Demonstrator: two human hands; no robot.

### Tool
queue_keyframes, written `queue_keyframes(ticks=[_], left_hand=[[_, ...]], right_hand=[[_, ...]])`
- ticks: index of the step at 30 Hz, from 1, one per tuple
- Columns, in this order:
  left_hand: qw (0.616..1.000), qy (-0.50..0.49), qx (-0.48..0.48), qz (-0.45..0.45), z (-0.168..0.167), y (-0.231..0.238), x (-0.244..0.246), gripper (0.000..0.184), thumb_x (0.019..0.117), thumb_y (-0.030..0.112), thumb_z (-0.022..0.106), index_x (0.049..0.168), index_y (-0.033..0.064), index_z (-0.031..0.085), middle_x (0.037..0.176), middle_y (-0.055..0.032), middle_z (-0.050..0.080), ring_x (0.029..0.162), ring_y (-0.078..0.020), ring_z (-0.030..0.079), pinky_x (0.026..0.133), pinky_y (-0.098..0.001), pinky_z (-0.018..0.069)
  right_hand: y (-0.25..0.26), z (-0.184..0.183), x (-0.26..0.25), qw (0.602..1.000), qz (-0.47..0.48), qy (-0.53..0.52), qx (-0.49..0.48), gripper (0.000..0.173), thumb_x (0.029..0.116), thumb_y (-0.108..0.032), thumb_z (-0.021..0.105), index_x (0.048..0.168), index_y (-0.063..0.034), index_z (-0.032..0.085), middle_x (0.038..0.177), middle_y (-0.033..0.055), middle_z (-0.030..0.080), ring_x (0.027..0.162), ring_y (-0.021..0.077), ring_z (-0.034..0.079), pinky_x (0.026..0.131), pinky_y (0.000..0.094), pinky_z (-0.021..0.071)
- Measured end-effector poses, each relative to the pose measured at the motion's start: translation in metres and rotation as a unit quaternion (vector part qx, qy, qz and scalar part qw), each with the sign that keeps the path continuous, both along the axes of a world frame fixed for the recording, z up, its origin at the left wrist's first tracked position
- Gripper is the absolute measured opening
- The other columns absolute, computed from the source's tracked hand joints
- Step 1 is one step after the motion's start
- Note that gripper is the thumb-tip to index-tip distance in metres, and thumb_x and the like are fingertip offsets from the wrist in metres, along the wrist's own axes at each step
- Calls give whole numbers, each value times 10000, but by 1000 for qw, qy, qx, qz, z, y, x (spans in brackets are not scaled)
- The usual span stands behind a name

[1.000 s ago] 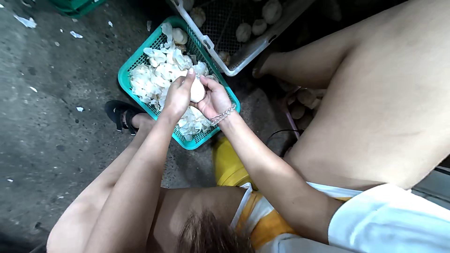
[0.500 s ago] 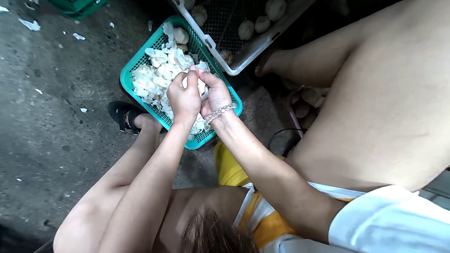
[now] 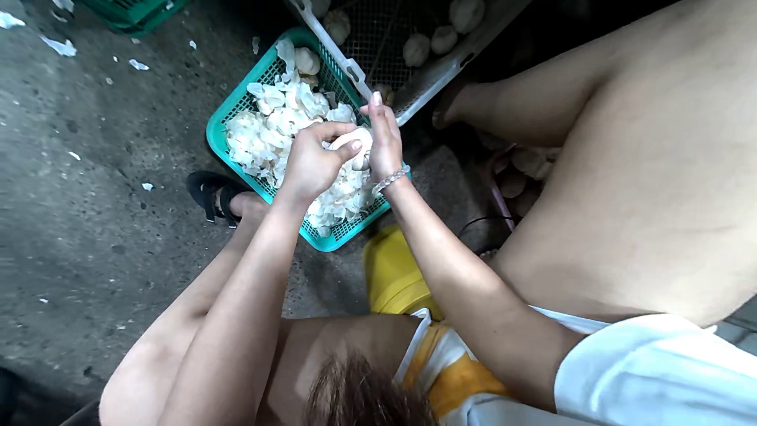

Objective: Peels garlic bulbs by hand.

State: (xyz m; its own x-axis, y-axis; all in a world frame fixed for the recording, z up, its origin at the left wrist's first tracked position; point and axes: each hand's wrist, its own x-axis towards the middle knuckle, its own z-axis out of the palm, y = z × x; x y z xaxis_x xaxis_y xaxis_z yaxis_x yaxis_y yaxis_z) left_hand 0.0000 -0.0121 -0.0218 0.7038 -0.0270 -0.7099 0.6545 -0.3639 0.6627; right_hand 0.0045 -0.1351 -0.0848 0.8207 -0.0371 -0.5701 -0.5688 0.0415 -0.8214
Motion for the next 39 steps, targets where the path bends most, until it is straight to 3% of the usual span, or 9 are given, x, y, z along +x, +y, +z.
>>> queue_keyframes(ticks=[4,7,10,14,21,28,32,35,39], left_hand=[[997,-47,29,46,-20,1,-4,115,1025,102,612,1014,14,684,745,2,614,543,-3,526,539,-172,472],[994,-19,106,-12,-14,0,-2,194,1056,116,542,1127,-7,674,919,-106,672,732,-132,601,723,-320,507],[987,-2,152,-56,-8,-8,-1,234,1067,102,521,1211,-31,650,1113,-202,686,1016,-275,662,934,-443,504],[961,34,227,-157,-33,10,-12,295,1017,45,559,1279,-81,609,1382,-293,556,1289,-427,565,1085,-555,458],[999,25,-19,7,-23,1,-10,418,1148,245,288,1415,-9,486,1267,-206,589,981,-230,622,859,-397,505],[995,-92,-11,-19,-27,3,-15,197,1069,148,544,1042,14,685,883,-32,636,731,-40,545,695,-236,456],[975,-91,124,-160,-24,0,-12,269,1075,97,456,1091,-85,654,1148,-246,670,1086,-360,654,955,-535,494],[948,-23,228,-221,-40,2,-18,383,1108,214,422,1221,-92,622,1363,-289,565,1290,-445,543,1070,-603,399],[984,38,128,-118,-40,6,-20,590,1129,388,341,1522,-47,404,1625,-276,300,1502,-434,312,1206,-609,254]], right_hand=[[3,-9,-8,988,-24,-113,97,378,939,-100,569,1262,27,419,803,-22,591,682,24,607,700,239,561],[8,-10,-11,985,-60,-37,158,489,917,-55,567,1359,10,367,850,16,544,714,85,593,716,293,564],[10,-15,-19,972,-102,1,212,151,948,-90,473,1098,-74,476,834,2,570,709,84,598,665,269,548],[5,-17,-16,925,-106,-27,364,115,956,-185,417,1009,-127,501,826,24,668,582,109,601,496,255,491],[1,-16,-4,933,-165,21,320,256,1008,-168,379,858,-158,586,790,-6,637,751,130,643,695,326,563],[-4,-20,-5,945,-114,-7,306,120,851,-81,479,796,-168,541,768,-37,610,669,65,599,612,252,534],[-4,-31,-12,934,-72,-28,349,140,830,-90,496,770,-181,584,733,-53,626,633,48,600,577,225,522],[2,-23,-12,949,-97,21,300,188,884,-128,432,822,-169,605,724,-40,611,616,79,581,560,270,501],[9,-15,-2,939,-199,159,232,407,1134,-328,276,1302,-37,505,1132,123,592,976,205,620,839,366,545]])
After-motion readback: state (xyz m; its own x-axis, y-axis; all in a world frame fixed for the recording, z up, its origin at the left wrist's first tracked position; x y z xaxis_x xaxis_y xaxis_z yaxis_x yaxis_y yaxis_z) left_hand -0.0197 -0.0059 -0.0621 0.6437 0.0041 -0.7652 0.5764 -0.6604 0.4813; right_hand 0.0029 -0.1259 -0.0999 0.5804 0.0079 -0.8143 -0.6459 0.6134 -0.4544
